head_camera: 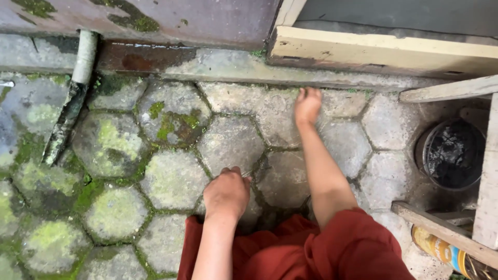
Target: Picking small plants and moss from the crevices of a stone pavement and a wall.
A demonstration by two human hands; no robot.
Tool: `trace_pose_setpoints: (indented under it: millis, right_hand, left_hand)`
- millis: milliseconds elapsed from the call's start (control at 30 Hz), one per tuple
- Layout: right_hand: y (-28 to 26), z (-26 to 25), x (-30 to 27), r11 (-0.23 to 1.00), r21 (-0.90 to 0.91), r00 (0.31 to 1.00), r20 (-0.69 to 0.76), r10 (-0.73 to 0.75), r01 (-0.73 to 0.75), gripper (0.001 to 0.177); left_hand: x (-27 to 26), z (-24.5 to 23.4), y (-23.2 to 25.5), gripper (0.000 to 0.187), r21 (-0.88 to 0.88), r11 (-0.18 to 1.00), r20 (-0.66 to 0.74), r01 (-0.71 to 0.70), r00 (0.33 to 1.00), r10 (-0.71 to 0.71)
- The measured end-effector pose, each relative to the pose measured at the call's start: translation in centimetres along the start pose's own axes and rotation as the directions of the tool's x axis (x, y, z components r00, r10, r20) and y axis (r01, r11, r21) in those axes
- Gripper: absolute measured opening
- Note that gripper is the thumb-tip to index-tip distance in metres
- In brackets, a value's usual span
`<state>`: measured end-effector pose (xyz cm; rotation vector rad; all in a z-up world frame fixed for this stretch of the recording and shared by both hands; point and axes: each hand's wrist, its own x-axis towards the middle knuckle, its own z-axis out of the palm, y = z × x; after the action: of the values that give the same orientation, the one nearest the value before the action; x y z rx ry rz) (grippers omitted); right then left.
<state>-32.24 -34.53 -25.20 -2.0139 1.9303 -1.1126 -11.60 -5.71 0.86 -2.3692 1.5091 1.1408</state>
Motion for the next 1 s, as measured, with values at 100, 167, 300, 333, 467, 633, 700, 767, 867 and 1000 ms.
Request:
trace_pose_setpoints:
  millis: [100, 167, 300, 333, 467, 633, 700, 767, 867, 1000]
  right_hand:
    - [3.5, -0.6, 0.6, 0.998, -0.049, 0.987, -0.154, 0.042, -0.05, 0.015]
    - [3.6, -1.1, 1.2, 0.995, -0.008, 0.984, -0.148, 0.098, -0.101, 0.017]
    - [0.2, -2.9, 1.2, 0.989, 0.099, 0.994, 0.031, 0.108, -0.111, 0.033]
    - [-0.3, -2.9, 1.2, 0.988, 0.1, 0.993, 0.036, 0.111, -0.115, 0.033]
    - [-2.1, -2.4, 1.0, 0.997, 0.043, 0.998, -0.004, 0.063, -0.063, 0.046]
    - [0.4, 0.0, 1.3, 0.987, 0.098, 0.992, -0.006, 0.13, -0.128, 0.027]
    - [0.8, 0.1, 1.4, 0.999, 0.044, 0.999, -0.023, -0.031, 0.032, 0.018]
    - [1.8, -0.1, 1.7, 0.996, -0.02, 0.996, -0.023, -0.091, 0.09, 0.016]
    - [5.1, -2.4, 1.0, 0.994, -0.061, 0.995, -0.048, -0.09, 0.087, 0.014]
    - [8.6, -8.8, -1.1, 0.988, 0.142, 0.9, 0.436, -0.009, -0.059, 0.025]
  left_hand:
    - [0.1, -0.4, 0.3, 0.041, 0.011, 1.0, -0.004, 0.01, 1.0, -0.01]
    - [0.4, -0.1, 0.4, 0.041, 0.024, 1.0, 0.0, 0.01, 1.0, -0.01]
    - [1.1, 0.4, 0.8, 0.041, 0.053, 0.999, 0.009, 0.003, 1.0, -0.003]
    - [1.0, 0.4, 1.0, 0.041, 0.055, 0.998, 0.012, 0.007, 1.0, -0.008]
    - [0.5, 0.0, 1.1, 0.042, 0.062, 0.998, 0.022, 0.027, 0.999, -0.028]
    - [0.6, 0.2, 0.9, 0.044, 0.081, 0.996, 0.034, 0.043, 0.998, -0.046]
    - [0.6, 0.4, 0.9, 0.044, 0.094, 0.995, 0.022, 0.042, 0.999, -0.044]
    - [0.8, 0.5, 0.8, 0.044, 0.106, 0.994, 0.014, 0.033, 0.999, -0.035]
    - [0.4, 0.8, 0.6, 0.043, 0.109, 0.994, 0.008, 0.026, 1.0, -0.027]
    - [0.6, 0.8, 0.8, 0.042, 0.099, 0.995, -0.008, 0.01, 1.0, -0.01]
